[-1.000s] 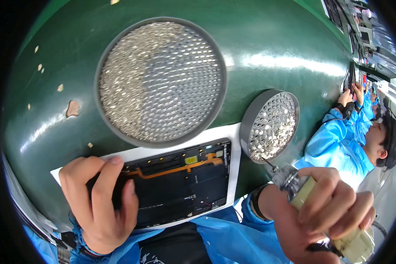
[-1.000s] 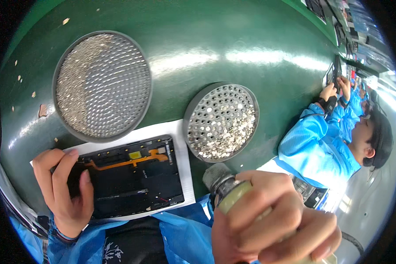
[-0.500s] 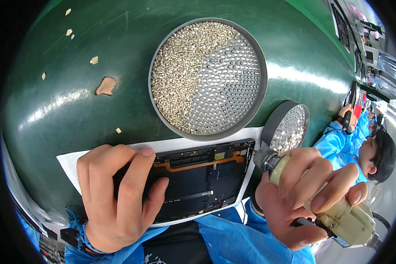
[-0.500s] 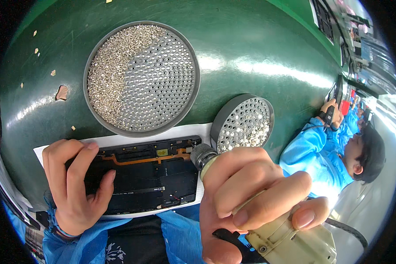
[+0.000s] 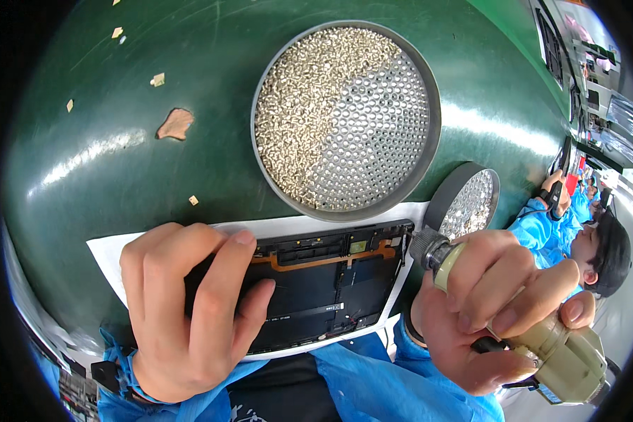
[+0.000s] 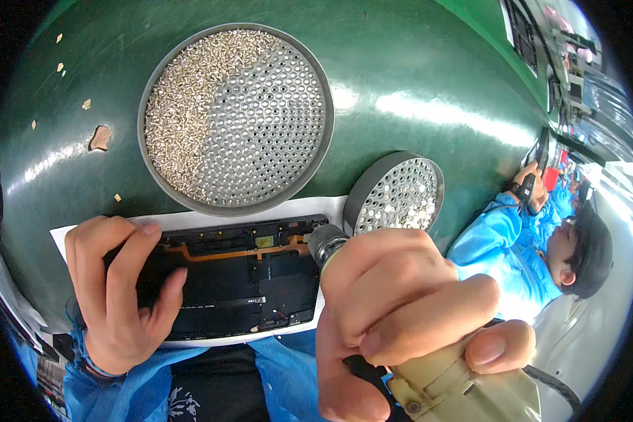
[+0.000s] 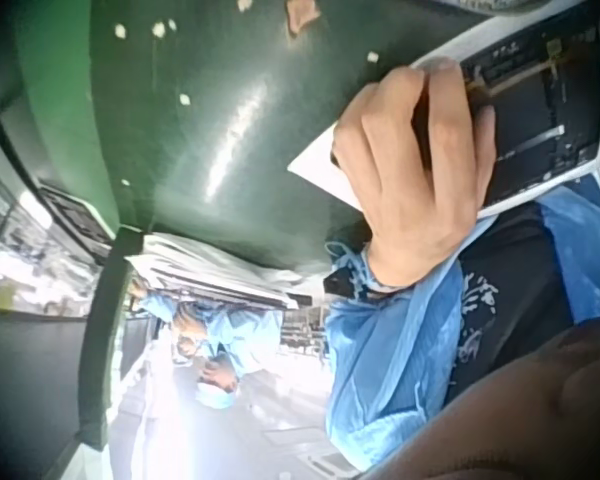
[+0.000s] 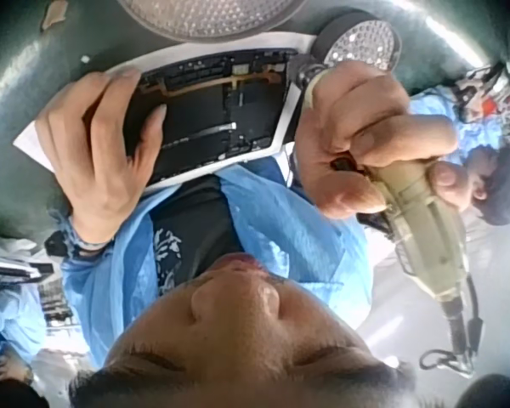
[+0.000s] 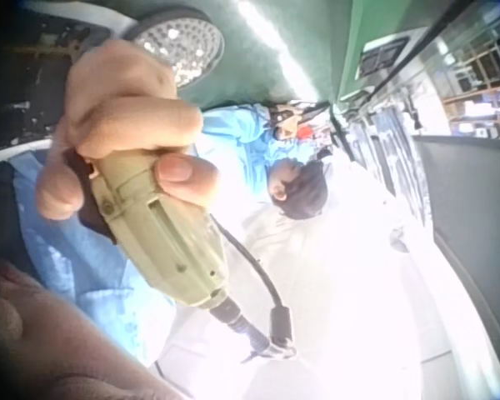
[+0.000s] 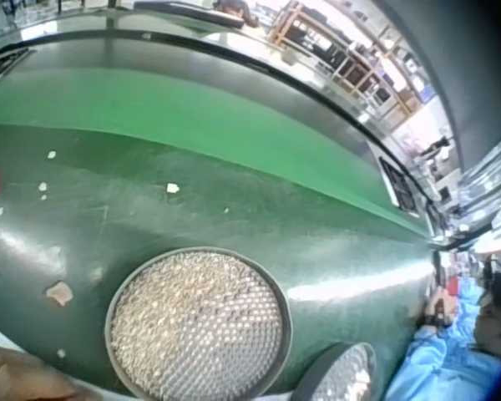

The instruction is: The person assembles internal tablet components by securing a battery and ribbon cable into a tablet frame with screws, using an electric screwdriver.

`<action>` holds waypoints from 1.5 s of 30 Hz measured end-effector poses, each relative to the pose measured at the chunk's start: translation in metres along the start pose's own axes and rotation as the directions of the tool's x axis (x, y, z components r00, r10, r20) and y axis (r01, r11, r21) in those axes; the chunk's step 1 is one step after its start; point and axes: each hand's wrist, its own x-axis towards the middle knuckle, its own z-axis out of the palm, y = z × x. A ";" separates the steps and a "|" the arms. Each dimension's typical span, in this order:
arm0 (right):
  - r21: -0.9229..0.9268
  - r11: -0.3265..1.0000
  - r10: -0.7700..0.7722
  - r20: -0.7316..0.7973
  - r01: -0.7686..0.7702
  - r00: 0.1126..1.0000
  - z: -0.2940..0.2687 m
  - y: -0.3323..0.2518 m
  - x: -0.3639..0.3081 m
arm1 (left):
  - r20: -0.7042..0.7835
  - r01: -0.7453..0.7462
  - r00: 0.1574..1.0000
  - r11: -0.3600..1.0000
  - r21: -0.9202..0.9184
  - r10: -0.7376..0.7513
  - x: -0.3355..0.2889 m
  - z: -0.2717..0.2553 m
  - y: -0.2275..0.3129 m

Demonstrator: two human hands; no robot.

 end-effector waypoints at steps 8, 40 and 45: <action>0.079 0.997 0.003 -0.103 0.005 0.995 0.002 -0.007 -0.011 | -0.148 -0.082 0.986 0.997 -0.003 0.080 -0.004 0.008 -0.001; 0.172 0.980 -0.085 -0.067 0.095 0.994 0.042 0.000 0.024 | -0.212 -0.199 0.952 0.974 0.112 0.219 -0.006 0.020 -0.019; 0.264 0.965 0.002 0.039 -0.012 0.999 0.033 0.012 0.021 | -0.130 -0.146 0.979 0.985 0.096 0.158 -0.010 0.010 -0.016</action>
